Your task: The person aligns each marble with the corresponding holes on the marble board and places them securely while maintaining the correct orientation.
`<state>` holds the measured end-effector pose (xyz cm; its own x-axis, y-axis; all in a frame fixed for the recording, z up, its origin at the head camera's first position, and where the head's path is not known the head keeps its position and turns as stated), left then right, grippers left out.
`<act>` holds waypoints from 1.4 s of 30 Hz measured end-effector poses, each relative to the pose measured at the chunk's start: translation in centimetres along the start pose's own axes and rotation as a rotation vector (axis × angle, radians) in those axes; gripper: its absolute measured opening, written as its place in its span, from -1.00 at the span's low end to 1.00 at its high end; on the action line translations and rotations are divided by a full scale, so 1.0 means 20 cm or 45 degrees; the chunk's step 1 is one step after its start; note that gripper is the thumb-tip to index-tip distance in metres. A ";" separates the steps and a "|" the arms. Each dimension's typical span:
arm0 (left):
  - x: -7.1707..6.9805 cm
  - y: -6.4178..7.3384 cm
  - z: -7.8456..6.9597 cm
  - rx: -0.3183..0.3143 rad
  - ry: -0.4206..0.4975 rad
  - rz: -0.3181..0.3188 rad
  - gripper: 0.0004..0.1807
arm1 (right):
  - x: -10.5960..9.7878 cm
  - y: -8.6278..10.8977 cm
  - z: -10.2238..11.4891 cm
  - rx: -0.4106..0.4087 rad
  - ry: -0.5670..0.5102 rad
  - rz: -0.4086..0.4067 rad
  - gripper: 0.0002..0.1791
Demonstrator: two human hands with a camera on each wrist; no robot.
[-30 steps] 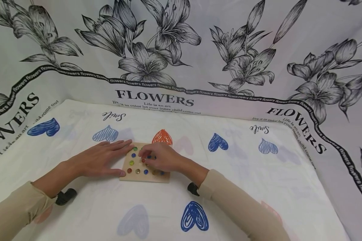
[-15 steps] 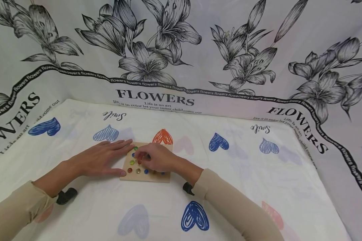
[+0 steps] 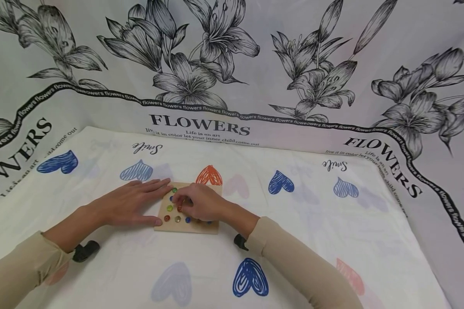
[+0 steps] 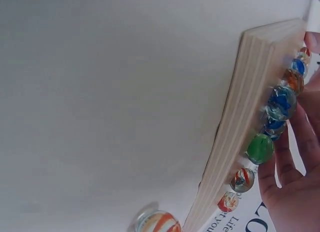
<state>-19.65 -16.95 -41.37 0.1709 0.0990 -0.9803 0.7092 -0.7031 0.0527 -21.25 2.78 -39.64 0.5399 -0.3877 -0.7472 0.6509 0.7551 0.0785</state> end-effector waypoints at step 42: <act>0.00 0.00 -0.01 -0.015 -0.010 0.008 0.07 | -0.18 0.51 -0.35 0.244 -0.143 -0.064 -0.69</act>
<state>-19.44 -16.85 -41.30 0.1699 0.0886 -0.9815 0.7160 -0.6954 0.0612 -20.36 15.54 -40.80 0.5535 -0.4866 -0.6759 0.7621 0.6233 0.1753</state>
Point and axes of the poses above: each hand's wrist, its own y-axis away from the middle knuckle, its own x-axis out of the palm, z = x × y, the point moved 4 cm from there along -y, towards the middle knuckle, and after that the axes turned 5 degrees about x, right-handed, at the moved point
